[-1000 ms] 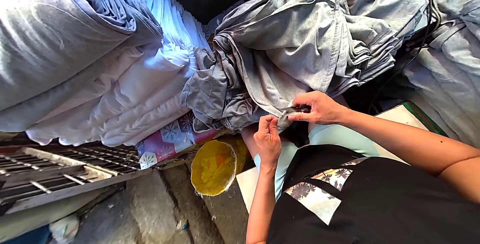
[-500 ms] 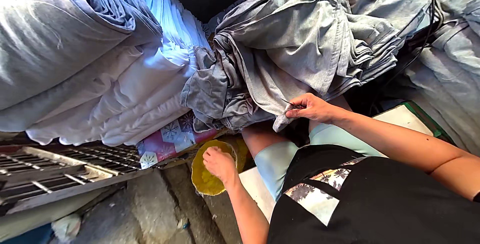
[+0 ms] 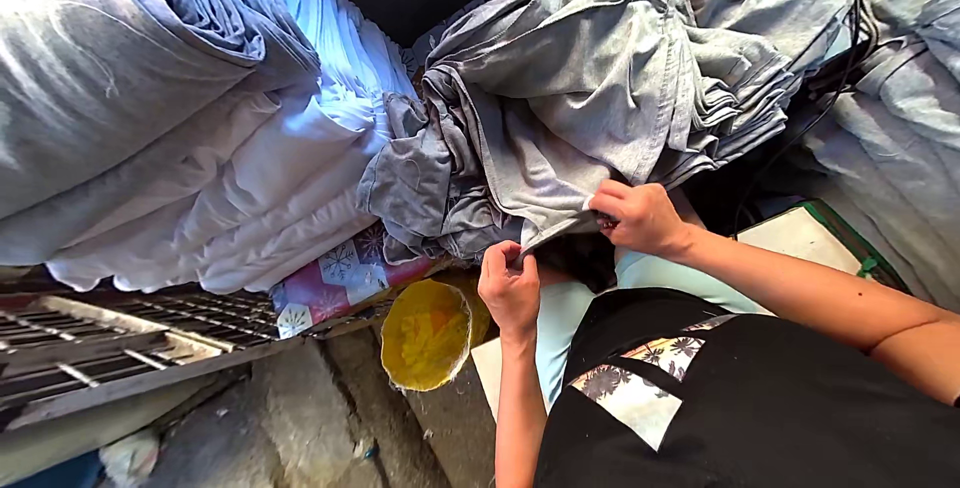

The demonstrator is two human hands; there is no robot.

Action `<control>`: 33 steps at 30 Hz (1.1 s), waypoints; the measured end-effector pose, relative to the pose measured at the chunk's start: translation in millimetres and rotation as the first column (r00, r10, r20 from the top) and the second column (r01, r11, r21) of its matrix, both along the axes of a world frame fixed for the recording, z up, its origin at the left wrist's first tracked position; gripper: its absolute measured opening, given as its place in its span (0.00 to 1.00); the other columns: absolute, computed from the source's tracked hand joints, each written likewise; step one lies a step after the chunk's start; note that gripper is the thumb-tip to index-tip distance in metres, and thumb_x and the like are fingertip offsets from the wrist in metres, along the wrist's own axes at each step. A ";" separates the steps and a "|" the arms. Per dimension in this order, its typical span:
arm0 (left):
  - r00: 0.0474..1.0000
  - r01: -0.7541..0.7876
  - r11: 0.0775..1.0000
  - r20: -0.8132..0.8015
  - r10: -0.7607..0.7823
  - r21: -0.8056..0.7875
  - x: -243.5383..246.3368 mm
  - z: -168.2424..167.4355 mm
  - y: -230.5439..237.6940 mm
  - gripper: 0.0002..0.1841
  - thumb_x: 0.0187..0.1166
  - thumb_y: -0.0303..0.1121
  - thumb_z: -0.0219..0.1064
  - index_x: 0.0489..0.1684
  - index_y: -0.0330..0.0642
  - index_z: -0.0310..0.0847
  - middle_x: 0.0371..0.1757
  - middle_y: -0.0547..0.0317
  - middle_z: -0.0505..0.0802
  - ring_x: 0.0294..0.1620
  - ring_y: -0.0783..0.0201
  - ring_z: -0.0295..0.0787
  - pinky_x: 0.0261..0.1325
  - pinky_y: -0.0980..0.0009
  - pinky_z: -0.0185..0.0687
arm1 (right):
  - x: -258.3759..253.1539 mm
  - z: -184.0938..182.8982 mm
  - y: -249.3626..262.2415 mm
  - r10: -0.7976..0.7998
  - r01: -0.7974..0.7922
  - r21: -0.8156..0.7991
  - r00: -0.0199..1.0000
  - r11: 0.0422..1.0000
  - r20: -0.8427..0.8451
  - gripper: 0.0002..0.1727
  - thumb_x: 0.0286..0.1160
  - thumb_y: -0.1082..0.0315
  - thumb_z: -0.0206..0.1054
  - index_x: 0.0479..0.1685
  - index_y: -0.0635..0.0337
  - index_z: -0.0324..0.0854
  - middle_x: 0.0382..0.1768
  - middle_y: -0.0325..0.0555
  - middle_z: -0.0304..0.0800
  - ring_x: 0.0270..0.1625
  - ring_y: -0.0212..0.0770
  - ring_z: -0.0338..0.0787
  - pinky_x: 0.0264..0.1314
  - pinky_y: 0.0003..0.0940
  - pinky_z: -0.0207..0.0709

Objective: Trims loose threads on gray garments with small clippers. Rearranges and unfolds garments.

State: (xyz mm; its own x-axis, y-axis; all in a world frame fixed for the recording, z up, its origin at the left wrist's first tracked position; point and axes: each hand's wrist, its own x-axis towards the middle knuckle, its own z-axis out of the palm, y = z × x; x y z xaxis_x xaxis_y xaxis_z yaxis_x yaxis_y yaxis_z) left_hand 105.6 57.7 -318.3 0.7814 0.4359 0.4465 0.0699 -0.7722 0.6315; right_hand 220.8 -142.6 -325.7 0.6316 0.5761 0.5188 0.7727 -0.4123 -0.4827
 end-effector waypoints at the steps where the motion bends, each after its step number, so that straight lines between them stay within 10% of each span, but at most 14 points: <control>1: 0.997 -0.083 0.995 0.009 0.083 0.056 -0.2 -6.0 -1.8 0.07 0.57 0.23 0.72 0.32 0.32 0.83 0.27 0.52 0.89 0.29 0.67 0.87 0.35 0.75 0.83 | -8.1 -3.4 1.5 -0.002 -0.002 0.047 0.997 0.999 0.081 0.03 0.59 0.73 0.68 0.28 0.62 0.87 0.26 0.51 0.85 0.18 0.47 0.82 0.12 0.43 0.69; 5: 0.958 -0.282 0.883 -0.150 0.243 -0.374 -1.2 -18.2 -5.1 0.07 0.65 0.16 0.62 0.22 0.36 0.74 0.16 0.65 0.79 0.16 0.77 0.76 0.21 0.79 0.72 | -31.2 -28.1 4.2 -0.001 -0.027 0.115 0.971 0.993 0.240 0.10 0.70 0.71 0.63 0.24 0.60 0.86 0.16 0.45 0.74 0.15 0.42 0.74 0.14 0.35 0.60; 9: 0.954 -0.278 0.056 -0.269 0.131 -0.959 -0.4 -0.5 -20.3 0.19 0.94 0.27 0.41 0.33 0.38 0.76 0.19 0.61 0.89 0.15 0.75 0.85 0.15 0.83 0.77 | -35.4 -45.1 1.6 0.018 -0.034 0.068 0.973 0.997 0.228 0.09 0.70 0.71 0.63 0.27 0.60 0.87 0.17 0.45 0.75 0.15 0.42 0.75 0.14 0.35 0.60; 12: 0.969 -0.140 -0.247 -0.184 0.165 -0.959 -2.1 2.1 -31.0 0.18 0.96 0.33 0.38 0.45 0.40 0.75 0.31 0.58 0.92 0.29 0.68 0.93 0.34 0.75 0.91 | -38.4 -54.1 -2.3 0.084 -0.086 0.007 0.988 0.996 0.133 0.08 0.68 0.70 0.64 0.27 0.59 0.88 0.20 0.46 0.79 0.15 0.43 0.77 0.12 0.37 0.62; 18: 0.991 -0.024 -0.338 -0.068 0.116 -0.941 -10.9 -1.4 -38.0 0.24 0.94 0.42 0.33 0.53 0.39 0.76 0.40 0.51 0.94 0.39 0.58 0.95 0.44 0.63 0.93 | -42.8 -62.3 -21.8 0.143 -0.145 -0.051 0.989 0.988 -0.044 0.09 0.67 0.71 0.64 0.34 0.57 0.92 0.37 0.50 0.92 0.20 0.47 0.86 0.14 0.44 0.73; 22: 0.992 -0.069 -0.193 -0.088 0.095 -0.979 -11.3 7.0 -40.3 0.14 0.91 0.26 0.46 0.42 0.37 0.80 0.33 0.55 0.94 0.32 0.65 0.95 0.42 0.71 0.93 | -33.3 -52.3 -24.3 0.138 -0.151 0.057 0.973 0.987 0.185 0.10 0.70 0.71 0.64 0.36 0.57 0.93 0.35 0.51 0.92 0.21 0.44 0.84 0.17 0.37 0.70; 27: 0.980 0.033 -0.275 -0.023 0.198 -0.961 -14.9 23.7 -44.5 0.16 0.94 0.29 0.46 0.46 0.38 0.82 0.37 0.56 0.95 0.37 0.64 0.96 0.46 0.71 0.93 | -14.5 -25.5 -8.7 -0.143 0.104 0.148 0.947 0.984 0.287 0.07 0.67 0.74 0.64 0.28 0.67 0.85 0.16 0.50 0.81 0.16 0.47 0.81 0.15 0.39 0.68; 31: 0.960 0.093 -0.253 0.019 0.278 -0.963 -14.5 31.0 -40.2 0.17 0.94 0.31 0.44 0.44 0.39 0.82 0.34 0.58 0.95 0.33 0.67 0.95 0.43 0.73 0.94 | -27.9 -10.6 -13.3 -0.103 0.108 0.000 0.947 0.994 -0.303 0.14 0.59 0.70 0.75 0.45 0.67 0.85 0.22 0.51 0.87 0.24 0.52 0.89 0.26 0.52 0.80; 33: 0.957 0.119 -0.232 0.049 0.287 -0.965 -16.9 32.7 -38.3 0.17 0.93 0.30 0.44 0.44 0.38 0.82 0.35 0.56 0.95 0.34 0.66 0.96 0.45 0.71 0.94 | -34.3 -2.0 -16.2 0.001 0.075 0.160 0.902 0.984 -0.432 0.16 0.63 0.62 0.79 0.41 0.66 0.87 0.30 0.46 0.88 0.31 0.37 0.85 0.35 0.35 0.81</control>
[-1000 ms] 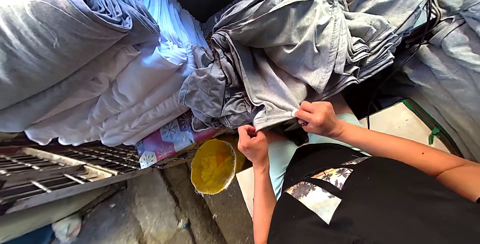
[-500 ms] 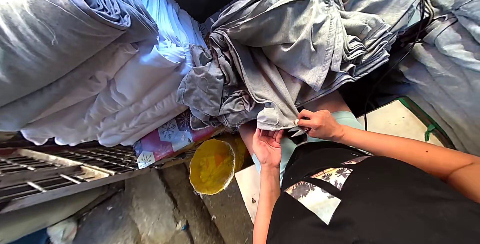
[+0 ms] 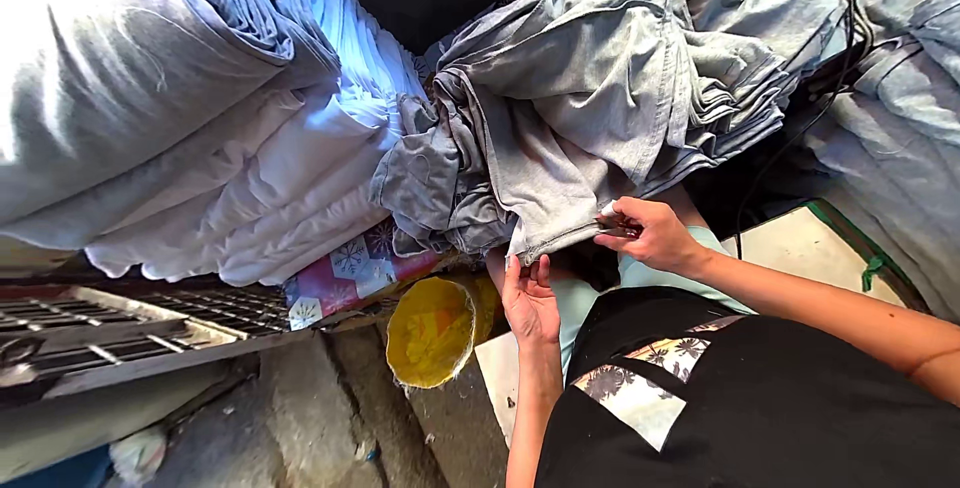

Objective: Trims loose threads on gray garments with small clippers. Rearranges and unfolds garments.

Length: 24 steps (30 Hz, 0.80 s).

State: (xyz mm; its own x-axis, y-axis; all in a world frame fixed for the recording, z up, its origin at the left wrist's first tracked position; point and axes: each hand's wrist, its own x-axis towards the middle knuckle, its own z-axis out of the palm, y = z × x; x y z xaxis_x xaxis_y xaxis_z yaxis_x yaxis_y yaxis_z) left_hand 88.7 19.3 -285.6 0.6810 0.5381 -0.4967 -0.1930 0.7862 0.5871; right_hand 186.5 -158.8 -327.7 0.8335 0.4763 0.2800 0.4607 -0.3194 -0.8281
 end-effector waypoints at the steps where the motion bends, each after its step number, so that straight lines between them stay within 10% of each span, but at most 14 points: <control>1: 1.000 0.009 1.000 0.014 -0.009 0.014 -1.6 -0.5 -0.9 0.17 0.93 0.29 0.44 0.44 0.38 0.82 0.36 0.55 0.95 0.35 0.65 0.96 0.46 0.70 0.94 | -3.2 5.2 3.2 0.004 -0.007 0.105 1.000 0.994 0.030 0.15 0.63 0.61 0.80 0.34 0.66 0.86 0.31 0.45 0.86 0.32 0.31 0.83 0.35 0.25 0.78; 4: 0.997 0.062 0.995 0.048 -0.066 0.078 -3.4 -4.7 -7.5 0.18 0.92 0.28 0.43 0.45 0.34 0.82 0.38 0.51 0.95 0.38 0.61 0.96 0.50 0.67 0.93 | -7.9 23.3 24.4 0.050 -0.095 0.234 0.980 0.967 0.190 0.17 0.61 0.60 0.84 0.37 0.65 0.91 0.41 0.48 0.90 0.42 0.33 0.90 0.43 0.27 0.86; 7: 0.994 0.105 0.975 -0.014 -0.105 0.195 -2.3 -2.2 -15.2 0.19 0.91 0.26 0.44 0.38 0.34 0.84 0.35 0.53 0.96 0.36 0.64 0.96 0.47 0.70 0.93 | -6.3 22.6 47.5 0.131 -0.179 0.120 0.935 0.976 0.330 0.11 0.60 0.66 0.80 0.38 0.61 0.92 0.42 0.49 0.93 0.33 0.41 0.92 0.26 0.40 0.84; 13: 0.993 0.090 0.984 -0.090 -0.077 0.154 -3.5 -1.4 -12.7 0.15 0.91 0.23 0.46 0.41 0.30 0.81 0.36 0.49 0.95 0.36 0.60 0.97 0.47 0.68 0.94 | 1.7 31.5 50.3 0.194 -0.131 0.183 0.901 0.974 -0.387 0.06 0.81 0.69 0.69 0.36 0.61 0.83 0.28 0.39 0.90 0.29 0.25 0.84 0.35 0.24 0.78; 19: 0.991 0.112 0.973 -0.096 -0.095 0.199 -5.4 -4.1 -16.3 0.19 0.91 0.24 0.44 0.36 0.31 0.83 0.33 0.51 0.96 0.34 0.63 0.96 0.46 0.70 0.94 | -7.9 13.2 52.2 0.169 -0.184 0.078 0.971 0.980 0.166 0.08 0.59 0.68 0.79 0.34 0.63 0.90 0.37 0.49 0.91 0.34 0.43 0.91 0.30 0.43 0.84; 24: 0.994 0.085 0.971 -0.083 -0.068 0.224 -6.4 -4.4 -16.8 0.14 0.89 0.20 0.47 0.41 0.29 0.81 0.37 0.49 0.96 0.37 0.61 0.97 0.49 0.68 0.94 | -1.7 25.3 50.8 0.206 -0.173 0.138 0.937 0.975 -0.281 0.12 0.75 0.63 0.76 0.30 0.61 0.85 0.22 0.37 0.81 0.24 0.25 0.76 0.28 0.23 0.69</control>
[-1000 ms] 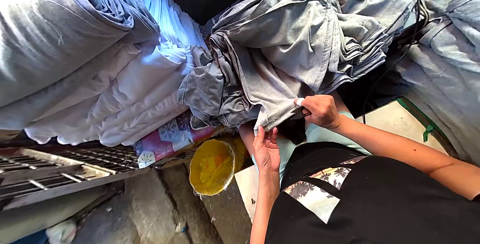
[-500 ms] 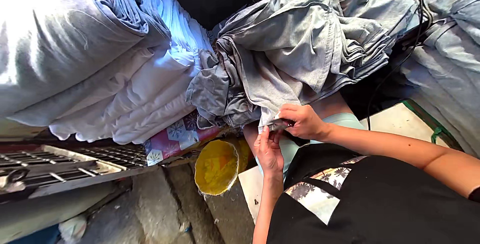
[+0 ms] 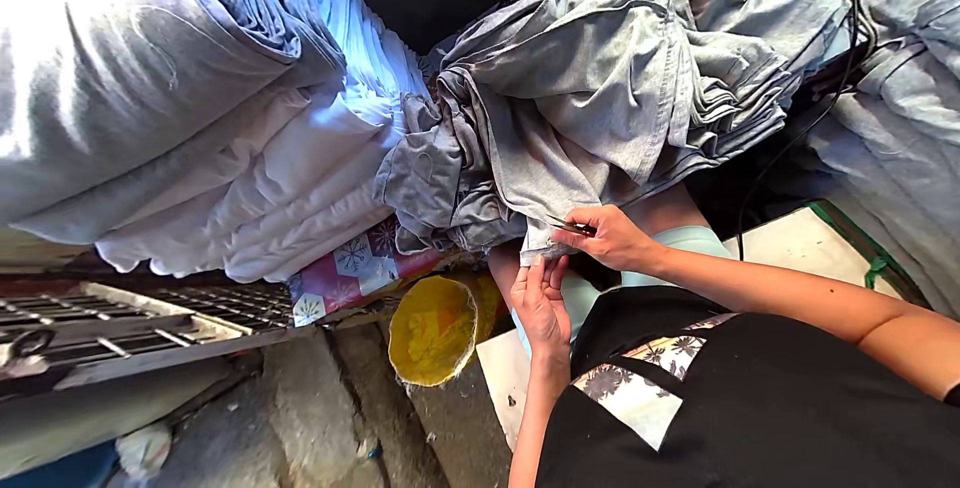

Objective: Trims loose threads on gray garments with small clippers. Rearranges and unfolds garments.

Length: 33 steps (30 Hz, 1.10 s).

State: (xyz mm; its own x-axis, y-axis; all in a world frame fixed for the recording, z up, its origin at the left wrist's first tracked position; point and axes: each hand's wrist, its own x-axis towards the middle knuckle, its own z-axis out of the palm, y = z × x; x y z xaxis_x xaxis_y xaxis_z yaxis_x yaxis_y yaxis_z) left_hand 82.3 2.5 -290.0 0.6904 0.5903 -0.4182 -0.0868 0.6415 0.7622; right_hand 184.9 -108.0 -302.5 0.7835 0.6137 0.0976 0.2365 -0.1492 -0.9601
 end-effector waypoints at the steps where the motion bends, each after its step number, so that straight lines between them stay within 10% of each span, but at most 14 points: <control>1: 1.000 0.004 1.000 0.007 -0.004 0.007 -0.5 -0.6 -0.3 0.13 0.88 0.18 0.48 0.41 0.28 0.81 0.36 0.49 0.96 0.36 0.62 0.97 0.49 0.69 0.94 | 1.0 -0.1 -1.1 0.023 -0.023 0.012 1.000 1.000 -0.017 0.12 0.71 0.61 0.79 0.31 0.60 0.86 0.24 0.36 0.83 0.26 0.24 0.78 0.30 0.22 0.71; 6: 0.998 0.028 0.995 -0.053 -0.023 0.091 -0.6 -2.9 -2.7 0.09 0.86 0.17 0.53 0.44 0.27 0.81 0.34 0.50 0.96 0.33 0.62 0.97 0.43 0.69 0.95 | -2.3 -7.6 -0.1 -0.012 0.014 -0.006 0.988 1.000 0.156 0.07 0.68 0.69 0.74 0.28 0.64 0.87 0.21 0.42 0.84 0.24 0.31 0.80 0.29 0.32 0.73; 12: 0.993 0.051 0.993 -0.112 -0.039 0.105 -1.0 -0.5 4.4 0.03 0.85 0.17 0.56 0.44 0.33 0.72 0.30 0.54 0.92 0.28 0.65 0.94 0.38 0.70 0.93 | -3.0 -1.7 -6.2 0.057 -0.051 -0.038 0.986 0.998 0.158 0.19 0.60 0.51 0.83 0.32 0.58 0.88 0.26 0.37 0.87 0.29 0.30 0.84 0.32 0.34 0.78; 15: 0.990 0.066 0.992 -0.132 -0.051 0.112 -1.2 -0.3 3.3 0.04 0.84 0.17 0.56 0.41 0.34 0.72 0.30 0.53 0.93 0.30 0.64 0.95 0.41 0.70 0.94 | -7.9 -12.9 -5.5 -0.010 0.001 0.023 0.903 1.000 0.429 0.07 0.60 0.68 0.77 0.31 0.64 0.90 0.30 0.46 0.92 0.31 0.40 0.91 0.29 0.40 0.82; 21: 0.988 0.052 0.988 -0.153 -0.030 0.144 -0.1 -0.4 0.5 0.04 0.84 0.17 0.58 0.46 0.33 0.70 0.31 0.54 0.93 0.29 0.65 0.95 0.38 0.71 0.94 | 2.5 -0.2 -9.3 0.000 -0.006 -0.032 0.987 0.999 -0.163 0.10 0.82 0.64 0.70 0.35 0.60 0.85 0.26 0.38 0.90 0.28 0.25 0.84 0.35 0.24 0.77; 26: 0.991 0.037 0.980 -0.132 -0.011 0.195 0.4 -2.0 -4.6 0.12 0.81 0.13 0.58 0.53 0.36 0.63 0.28 0.54 0.93 0.27 0.63 0.95 0.36 0.69 0.94 | -6.6 -14.4 -7.3 0.020 -0.022 0.004 0.948 1.000 0.318 0.10 0.63 0.65 0.79 0.35 0.64 0.90 0.33 0.47 0.91 0.35 0.40 0.90 0.35 0.41 0.83; 33: 0.995 0.098 0.904 -0.021 -0.099 0.416 -4.4 -20.7 3.7 0.11 0.78 0.11 0.53 0.35 0.34 0.76 0.30 0.61 0.92 0.32 0.66 0.94 0.44 0.67 0.96 | 0.1 -11.9 -7.2 0.101 -0.071 -0.099 0.931 0.993 0.351 0.04 0.66 0.72 0.74 0.32 0.65 0.89 0.30 0.48 0.91 0.32 0.43 0.91 0.32 0.45 0.82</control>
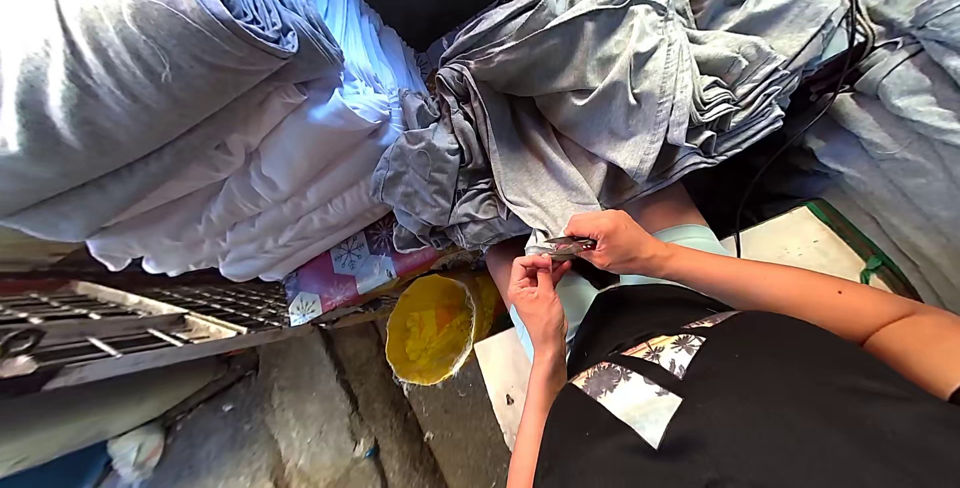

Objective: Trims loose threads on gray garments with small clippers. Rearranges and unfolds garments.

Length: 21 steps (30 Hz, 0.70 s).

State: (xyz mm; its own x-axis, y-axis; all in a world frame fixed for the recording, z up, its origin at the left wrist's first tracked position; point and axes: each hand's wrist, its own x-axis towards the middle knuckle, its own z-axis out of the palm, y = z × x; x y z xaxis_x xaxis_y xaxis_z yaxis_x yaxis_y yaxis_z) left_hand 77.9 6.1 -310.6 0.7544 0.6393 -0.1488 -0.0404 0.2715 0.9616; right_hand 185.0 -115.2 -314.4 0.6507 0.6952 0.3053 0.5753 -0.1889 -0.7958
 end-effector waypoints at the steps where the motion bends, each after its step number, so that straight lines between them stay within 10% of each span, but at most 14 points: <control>1: 0.999 0.044 0.995 -0.001 -0.044 0.093 -1.6 -6.0 1.6 0.13 0.77 0.10 0.52 0.32 0.34 0.80 0.30 0.63 0.92 0.35 0.68 0.95 0.47 0.68 0.95 | 0.4 -0.5 0.4 0.002 0.000 -0.017 0.996 1.000 0.087 0.02 0.62 0.75 0.72 0.30 0.65 0.89 0.29 0.49 0.90 0.30 0.45 0.91 0.29 0.46 0.81; 8: 0.989 0.144 0.819 -0.097 -0.108 0.556 -4.4 -8.4 7.3 0.09 0.72 0.17 0.61 0.29 0.28 0.88 0.36 0.55 0.91 0.43 0.79 0.86 0.51 0.84 0.82 | -15.6 12.3 -0.6 -0.012 0.060 -0.134 0.942 0.989 0.335 0.04 0.62 0.73 0.71 0.28 0.65 0.84 0.25 0.50 0.86 0.20 0.48 0.86 0.15 0.43 0.72; 13: 0.988 0.135 0.972 -0.103 -0.117 0.190 -4.6 -0.4 6.7 0.08 0.74 0.21 0.62 0.32 0.34 0.90 0.32 0.63 0.91 0.37 0.75 0.88 0.45 0.78 0.86 | -26.9 4.9 -0.8 -0.049 0.045 0.021 0.892 0.999 0.449 0.07 0.69 0.71 0.65 0.28 0.64 0.85 0.22 0.47 0.84 0.18 0.41 0.82 0.14 0.35 0.68; 17: 0.988 0.108 0.994 -0.111 -0.110 -0.027 -0.4 0.0 8.8 0.07 0.76 0.18 0.62 0.31 0.33 0.87 0.27 0.61 0.92 0.31 0.72 0.90 0.41 0.75 0.89 | -29.0 4.0 -4.7 0.057 -0.058 0.014 0.997 0.998 0.061 0.10 0.72 0.66 0.70 0.33 0.66 0.88 0.28 0.49 0.88 0.28 0.42 0.87 0.27 0.39 0.78; 21: 0.993 0.117 0.992 -0.027 -0.116 0.053 -4.7 -4.2 11.2 0.10 0.80 0.19 0.56 0.32 0.35 0.84 0.30 0.63 0.91 0.36 0.72 0.89 0.49 0.74 0.87 | -5.6 17.5 -18.0 0.124 -0.184 -0.060 0.838 0.981 -0.532 0.22 0.90 0.50 0.57 0.34 0.57 0.83 0.21 0.29 0.74 0.25 0.21 0.72 0.31 0.22 0.67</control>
